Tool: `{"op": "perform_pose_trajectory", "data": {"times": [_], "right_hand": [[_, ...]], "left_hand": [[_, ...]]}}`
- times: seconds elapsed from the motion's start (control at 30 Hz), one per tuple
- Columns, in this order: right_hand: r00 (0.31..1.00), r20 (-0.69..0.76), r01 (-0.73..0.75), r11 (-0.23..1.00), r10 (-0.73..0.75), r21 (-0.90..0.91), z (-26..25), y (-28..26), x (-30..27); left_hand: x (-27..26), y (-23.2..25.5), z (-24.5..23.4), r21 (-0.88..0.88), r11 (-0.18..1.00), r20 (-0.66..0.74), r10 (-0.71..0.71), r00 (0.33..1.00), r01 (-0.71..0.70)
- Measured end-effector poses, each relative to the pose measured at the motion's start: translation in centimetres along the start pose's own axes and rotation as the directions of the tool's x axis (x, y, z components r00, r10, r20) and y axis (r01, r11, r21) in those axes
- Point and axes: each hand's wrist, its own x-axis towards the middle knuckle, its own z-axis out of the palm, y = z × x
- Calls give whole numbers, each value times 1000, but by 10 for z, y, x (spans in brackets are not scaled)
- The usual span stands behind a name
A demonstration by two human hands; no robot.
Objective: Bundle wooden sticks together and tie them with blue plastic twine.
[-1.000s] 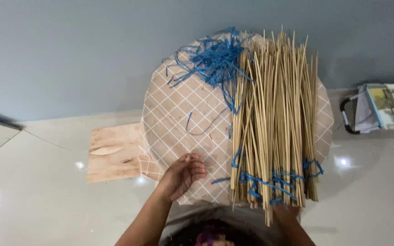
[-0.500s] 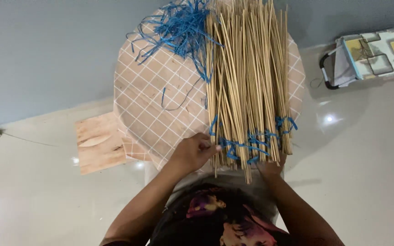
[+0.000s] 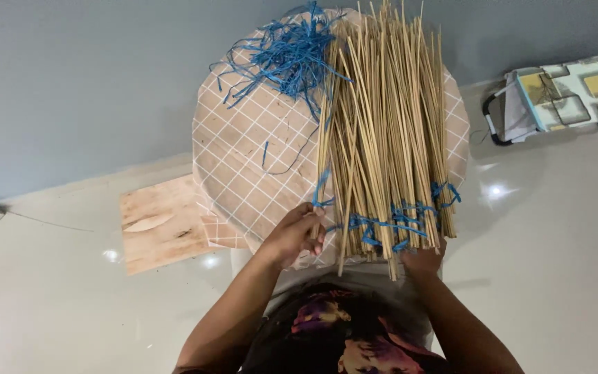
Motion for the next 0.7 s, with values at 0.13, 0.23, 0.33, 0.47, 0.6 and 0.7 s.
{"op": "perform_pose_trajectory", "data": {"times": [0.13,0.23,0.33,0.47,0.6,0.7], "right_hand": [[982,-170,28,812,89,583,100,41,77],[901,-416,312,482,123,819,34,24,-1],[836,-367,467,-180,408,866,-15,58,-24],[654,-535,571,115,535,813,-77,77,-116],[210,-977,728,671,-26,139,-169,3,-231],[792,-181,606,787,-583,116,-198,-85,-297]], "left_hand": [[-15,6,2,-112,993,19,-27,999,29],[-21,5,-12,-23,999,39,29,999,-28],[-19,9,-37,140,985,71,92,993,-101],[-26,29,-45,445,883,80,129,988,-152],[-16,19,-53,355,925,99,106,989,-134],[-7,3,-65,283,939,170,149,974,-193]]}}
